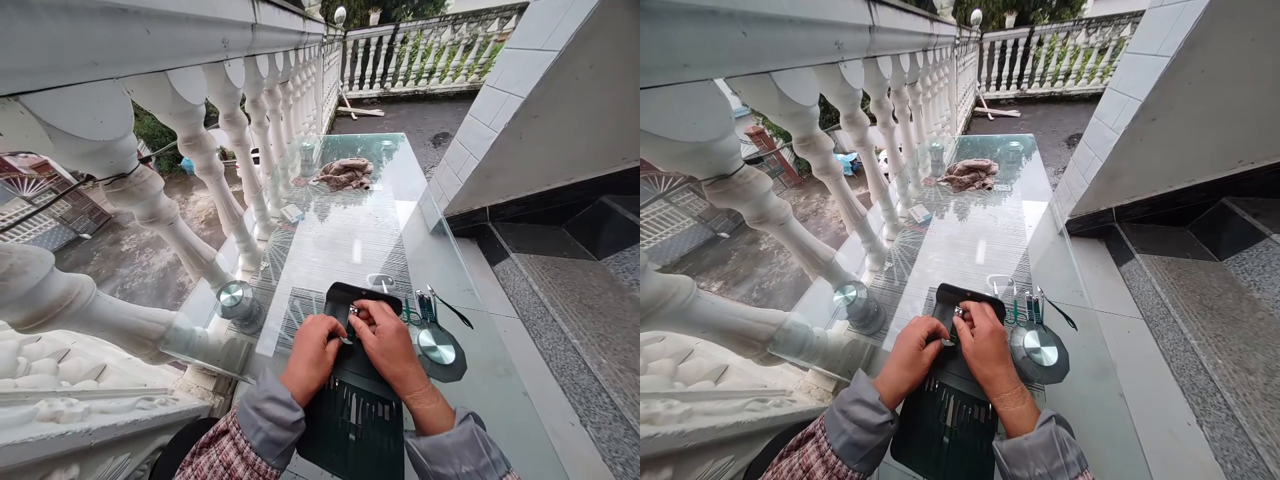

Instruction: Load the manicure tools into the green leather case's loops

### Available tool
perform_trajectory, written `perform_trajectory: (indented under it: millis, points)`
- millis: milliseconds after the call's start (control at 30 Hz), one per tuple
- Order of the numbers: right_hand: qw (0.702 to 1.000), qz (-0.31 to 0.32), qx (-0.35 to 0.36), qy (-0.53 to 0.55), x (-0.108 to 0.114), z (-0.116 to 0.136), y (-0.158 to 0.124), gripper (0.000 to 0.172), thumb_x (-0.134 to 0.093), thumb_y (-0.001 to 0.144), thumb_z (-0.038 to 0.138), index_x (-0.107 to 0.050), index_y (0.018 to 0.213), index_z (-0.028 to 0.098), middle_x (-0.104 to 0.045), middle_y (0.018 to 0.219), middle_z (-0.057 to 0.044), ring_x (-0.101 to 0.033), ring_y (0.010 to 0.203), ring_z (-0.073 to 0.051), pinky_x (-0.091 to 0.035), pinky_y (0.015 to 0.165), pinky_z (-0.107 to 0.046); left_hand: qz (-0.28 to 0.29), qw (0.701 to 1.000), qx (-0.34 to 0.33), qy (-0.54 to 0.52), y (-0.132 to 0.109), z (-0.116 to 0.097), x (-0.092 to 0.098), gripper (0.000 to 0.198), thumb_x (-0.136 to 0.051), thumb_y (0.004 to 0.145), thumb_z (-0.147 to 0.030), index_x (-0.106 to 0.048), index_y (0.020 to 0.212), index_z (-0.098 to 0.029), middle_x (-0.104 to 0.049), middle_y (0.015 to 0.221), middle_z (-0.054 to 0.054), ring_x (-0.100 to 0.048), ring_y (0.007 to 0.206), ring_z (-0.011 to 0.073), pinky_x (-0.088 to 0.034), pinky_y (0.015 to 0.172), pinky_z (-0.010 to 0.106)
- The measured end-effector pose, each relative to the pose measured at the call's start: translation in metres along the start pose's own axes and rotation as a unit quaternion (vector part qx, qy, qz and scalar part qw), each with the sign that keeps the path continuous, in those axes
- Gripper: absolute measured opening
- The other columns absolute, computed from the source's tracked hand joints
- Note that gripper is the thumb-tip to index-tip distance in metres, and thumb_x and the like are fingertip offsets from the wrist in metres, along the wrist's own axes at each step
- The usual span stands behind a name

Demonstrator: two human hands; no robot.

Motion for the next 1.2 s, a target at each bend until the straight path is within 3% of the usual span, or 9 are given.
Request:
perform_trajectory:
  millis: [233,400,667,767,900,1000,1133,1200]
  points:
    - [0.996,0.04,0.053,-0.062,-0.005,-0.001,-0.001,0.014,-0.05,0.084,0.026,-0.062,0.082,0.019,-0.056,0.084,-0.005,-0.057,0.077,-0.018,-0.046,0.071,-0.032,-0.008,0.999,0.016,0.027,0.002,-0.002,-0.003,0.015,-0.054,0.078,-0.004,-0.055,0.074,-0.019,-0.059,0.079,-0.001,-0.049,0.083,0.0173,-0.039,0.074,0.028]
    - [0.992,0.058,0.08,-0.081,-0.006,0.0,-0.002,0.025,-0.045,0.088,0.027,-0.06,0.07,0.019,-0.054,0.08,-0.005,-0.055,0.076,-0.017,-0.044,0.07,-0.03,-0.013,0.999,0.019,0.04,0.003,-0.001,-0.005,0.015,-0.053,0.08,-0.004,-0.054,0.075,-0.019,-0.059,0.08,0.0,-0.049,0.082,0.0172,-0.038,0.074,0.028]
    - [0.989,0.087,0.084,-0.082,-0.007,-0.002,-0.001,0.03,-0.04,0.09,0.026,-0.059,0.068,0.018,-0.056,0.081,-0.006,-0.056,0.075,-0.017,-0.046,0.071,-0.032,-0.011,0.999,0.008,0.047,0.003,-0.002,-0.006,0.015,-0.054,0.08,-0.004,-0.054,0.075,-0.018,-0.058,0.08,0.0,-0.048,0.082,0.0173,-0.038,0.073,0.028]
    - [0.992,0.078,0.089,-0.047,-0.005,0.0,-0.001,0.029,-0.039,0.09,0.026,-0.062,0.075,0.018,-0.059,0.083,-0.007,-0.058,0.079,-0.018,-0.048,0.075,-0.035,-0.013,0.999,0.008,0.047,0.003,-0.002,-0.006,0.016,-0.054,0.079,-0.004,-0.054,0.075,-0.019,-0.058,0.079,0.0,-0.048,0.081,0.0172,-0.037,0.073,0.028]
    - [0.995,0.013,0.09,0.043,0.013,0.01,-0.001,0.025,-0.043,0.089,0.03,-0.065,0.094,0.019,-0.061,0.095,-0.008,-0.06,0.084,-0.018,-0.053,0.069,-0.032,-0.007,0.999,0.004,0.041,0.002,-0.002,-0.005,0.018,-0.055,0.075,-0.001,-0.053,0.074,-0.019,-0.058,0.079,-0.001,-0.048,0.081,0.0172,-0.037,0.073,0.028]
    - [0.99,-0.097,0.052,0.087,0.043,0.012,0.001,0.023,-0.049,0.087,0.034,-0.065,0.098,0.02,-0.062,0.095,-0.006,-0.061,0.073,-0.014,-0.054,0.063,-0.03,0.0,0.999,0.002,0.041,0.001,-0.003,-0.004,0.021,-0.053,0.072,0.002,-0.052,0.073,-0.019,-0.057,0.079,-0.001,-0.047,0.082,0.0173,-0.037,0.073,0.028]
    - [0.941,-0.294,-0.065,0.156,0.091,-0.008,0.003,0.028,-0.06,0.08,0.037,-0.062,0.101,0.019,-0.062,0.078,0.0,-0.06,0.061,-0.011,-0.052,0.062,-0.03,0.005,0.999,-0.007,0.045,-0.001,-0.005,-0.003,0.022,-0.051,0.07,0.003,-0.052,0.074,-0.019,-0.057,0.081,0.0,-0.047,0.083,0.0177,-0.038,0.074,0.028]
    - [0.912,-0.343,-0.095,0.204,0.106,-0.023,0.005,0.026,-0.066,0.075,0.038,-0.062,0.091,0.018,-0.06,0.071,0.002,-0.058,0.057,-0.01,-0.051,0.059,-0.028,0.007,0.999,-0.013,0.051,-0.001,-0.006,-0.003,0.022,-0.05,0.07,0.003,-0.051,0.075,-0.019,-0.057,0.082,0.0,-0.047,0.084,0.018,-0.038,0.074,0.029]
Point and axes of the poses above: each hand's wrist, its own y-axis towards the middle knuckle, its own x-axis out of the back of the hand, z = x × y, the point moved 3 cm from there along y, towards the middle knuckle
